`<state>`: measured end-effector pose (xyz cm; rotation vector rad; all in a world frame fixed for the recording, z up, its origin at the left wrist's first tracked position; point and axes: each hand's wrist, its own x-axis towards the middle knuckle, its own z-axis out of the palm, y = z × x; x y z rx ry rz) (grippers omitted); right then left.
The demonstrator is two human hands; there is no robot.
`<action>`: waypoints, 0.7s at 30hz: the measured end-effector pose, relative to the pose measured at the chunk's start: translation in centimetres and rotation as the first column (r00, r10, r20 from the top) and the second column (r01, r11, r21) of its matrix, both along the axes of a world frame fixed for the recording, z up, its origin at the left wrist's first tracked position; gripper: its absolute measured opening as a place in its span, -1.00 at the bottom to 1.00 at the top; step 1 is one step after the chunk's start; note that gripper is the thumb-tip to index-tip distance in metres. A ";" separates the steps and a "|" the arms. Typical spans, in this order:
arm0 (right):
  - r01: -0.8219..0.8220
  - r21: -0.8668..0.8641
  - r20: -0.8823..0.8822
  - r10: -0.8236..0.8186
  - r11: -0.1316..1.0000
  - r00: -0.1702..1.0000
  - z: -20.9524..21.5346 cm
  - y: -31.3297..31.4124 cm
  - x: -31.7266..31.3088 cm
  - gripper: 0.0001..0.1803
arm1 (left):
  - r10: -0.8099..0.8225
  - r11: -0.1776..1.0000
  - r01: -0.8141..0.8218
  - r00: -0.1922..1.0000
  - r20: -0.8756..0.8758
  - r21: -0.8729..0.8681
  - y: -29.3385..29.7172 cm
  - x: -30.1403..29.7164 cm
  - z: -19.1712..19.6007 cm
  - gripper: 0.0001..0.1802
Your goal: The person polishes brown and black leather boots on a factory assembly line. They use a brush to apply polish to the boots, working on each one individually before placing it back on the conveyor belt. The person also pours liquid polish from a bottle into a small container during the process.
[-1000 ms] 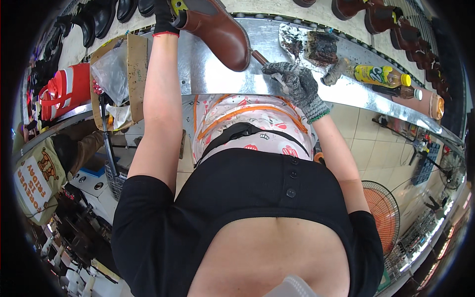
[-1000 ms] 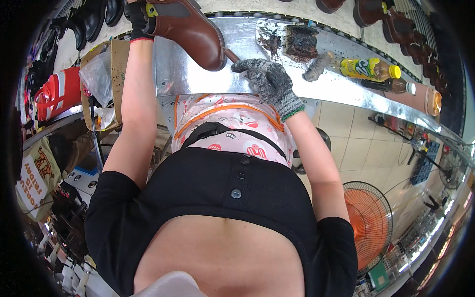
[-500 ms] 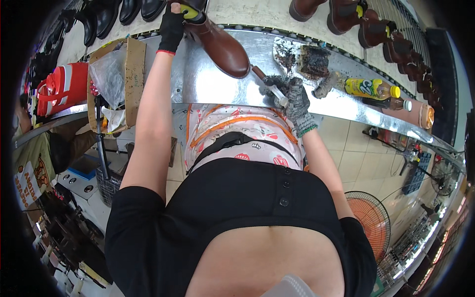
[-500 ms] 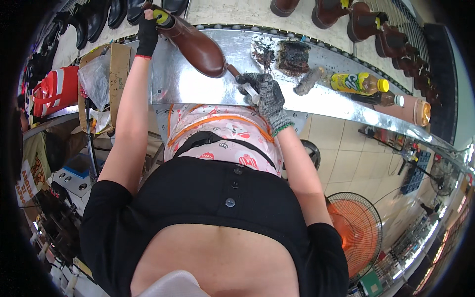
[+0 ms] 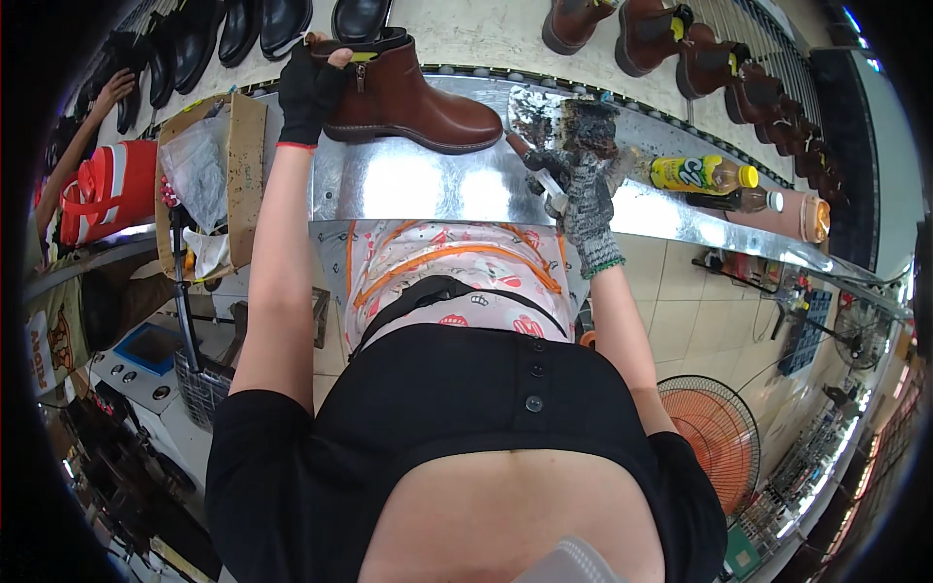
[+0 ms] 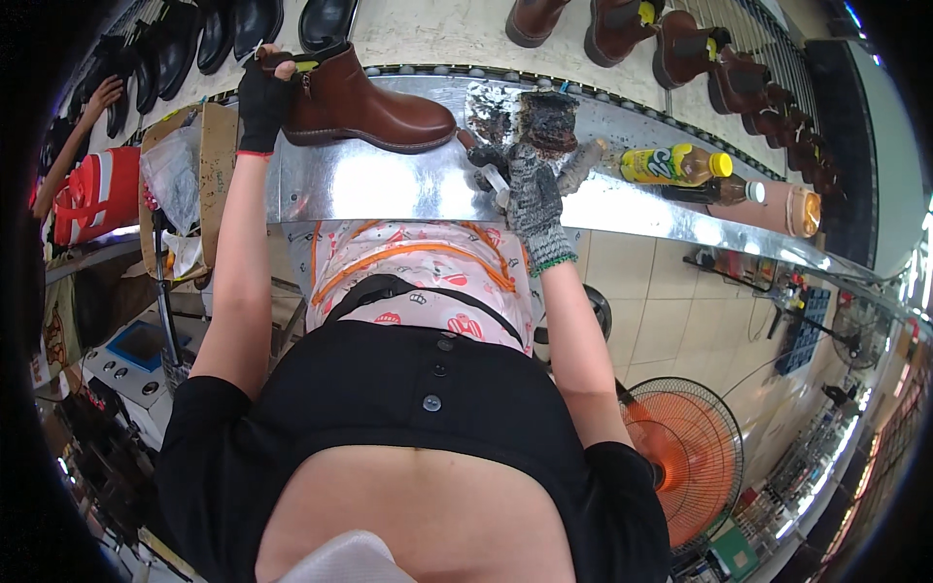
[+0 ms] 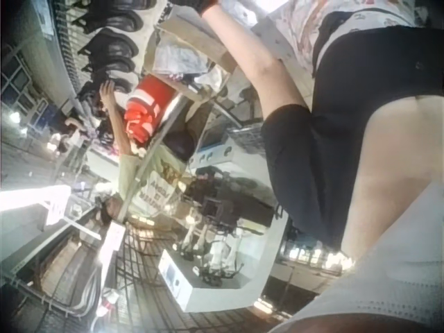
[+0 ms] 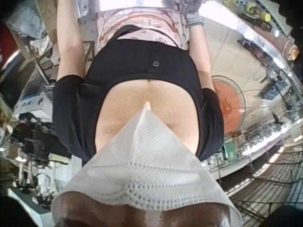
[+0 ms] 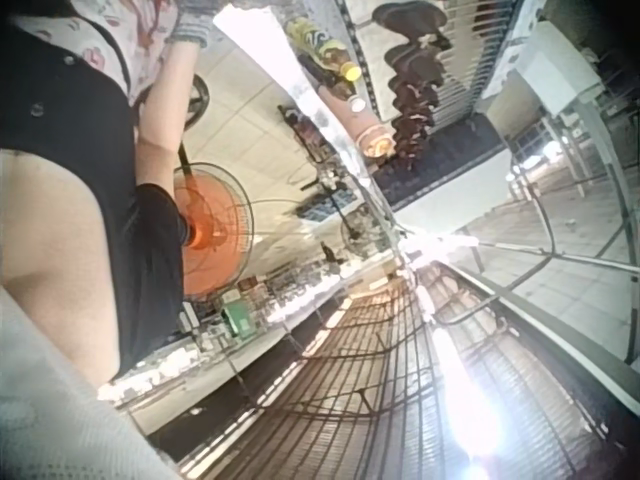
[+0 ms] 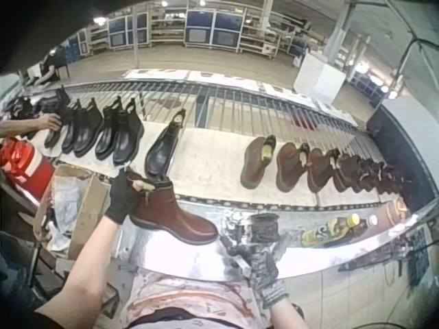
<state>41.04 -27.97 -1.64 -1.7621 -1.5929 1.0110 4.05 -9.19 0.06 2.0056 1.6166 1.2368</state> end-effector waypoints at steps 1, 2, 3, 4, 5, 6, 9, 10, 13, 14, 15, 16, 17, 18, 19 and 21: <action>-0.017 0.031 0.073 0.014 0.999 0.997 -1.7 0.0 0.7 -0.63 | 0.028 1.000 -0.028 1.000 0.007 -0.006 -0.7 0.2 0.1 -0.36; -0.012 0.046 0.073 0.008 0.999 0.997 -2.3 0.0 0.9 -0.60 | 0.057 0.998 -0.057 0.998 0.012 -0.013 -1.4 0.3 0.2 -0.35; -0.005 0.075 0.070 0.000 0.997 0.998 -2.9 -0.1 1.2 -0.60 | 0.110 0.994 -0.110 0.994 0.010 -0.002 -2.1 0.4 -0.1 -0.33; 0.005 0.104 0.069 -0.012 0.995 0.998 -3.0 -0.1 1.2 -0.59 | 0.102 0.995 -0.102 0.995 -0.005 -0.022 -2.9 0.8 0.5 -0.33; 0.013 0.146 0.063 -0.022 0.989 0.998 -2.2 0.0 0.8 -0.61 | 0.098 0.994 -0.099 0.995 -0.021 -0.042 -4.0 1.5 1.4 -0.34; 0.019 0.162 0.031 -0.024 0.987 0.999 -1.2 0.1 0.3 -0.64 | 0.095 0.993 -0.097 0.995 -0.037 -0.062 -5.0 1.7 2.1 -0.34; 0.038 0.162 -0.072 -0.027 0.986 0.997 2.8 0.3 -1.5 -0.73 | 0.070 0.993 -0.069 0.998 0.010 -0.093 -7.5 2.5 3.0 -0.38; 0.048 0.157 -0.083 -0.035 0.987 0.996 4.1 0.3 -2.1 -0.74 | 0.069 0.995 -0.065 0.996 0.052 -0.072 -8.5 3.3 3.5 -0.36; 0.062 0.158 -0.043 -0.055 0.986 0.998 5.2 0.4 -3.0 -0.68 | 0.144 0.981 -0.138 0.989 0.044 -0.133 -11.4 5.6 5.8 -0.33; 0.047 0.158 -0.056 -0.038 0.986 0.998 4.3 0.7 -2.7 -0.63 | 0.159 0.978 -0.154 0.987 0.024 -0.141 -11.9 5.8 6.1 -0.33; 0.043 0.159 -0.075 -0.031 0.986 0.997 3.8 0.6 -2.6 -0.60 | 0.129 0.982 -0.121 0.990 0.051 -0.149 -12.4 5.7 5.8 -0.29; 0.036 0.161 -0.096 -0.021 0.986 0.995 3.8 0.7 -2.7 -0.56 | 0.122 0.975 -0.102 0.988 0.091 -0.200 -13.0 5.7 5.8 -0.27; 0.040 0.163 -0.123 -0.020 0.986 0.992 4.1 0.6 -2.8 -0.55 | 0.115 0.965 -0.080 0.985 0.131 -0.250 -13.5 5.9 6.0 -0.25; 0.045 0.165 -0.150 -0.020 0.985 0.989 4.3 0.6 -3.0 -0.53 | 0.110 0.953 -0.055 0.979 0.172 -0.298 -14.0 6.0 6.0 -0.24; 0.038 0.193 -0.154 -0.008 0.981 0.988 4.3 0.7 -3.3 -0.53 | 0.096 0.942 -0.048 0.987 0.131 -0.331 -14.5 5.9 5.9 -0.20; 0.026 0.249 -0.162 0.015 0.968 0.987 4.1 0.9 -3.8 -0.52 | 0.064 0.920 0.049 0.960 0.273 -0.388 -15.2 6.0 5.5 -0.20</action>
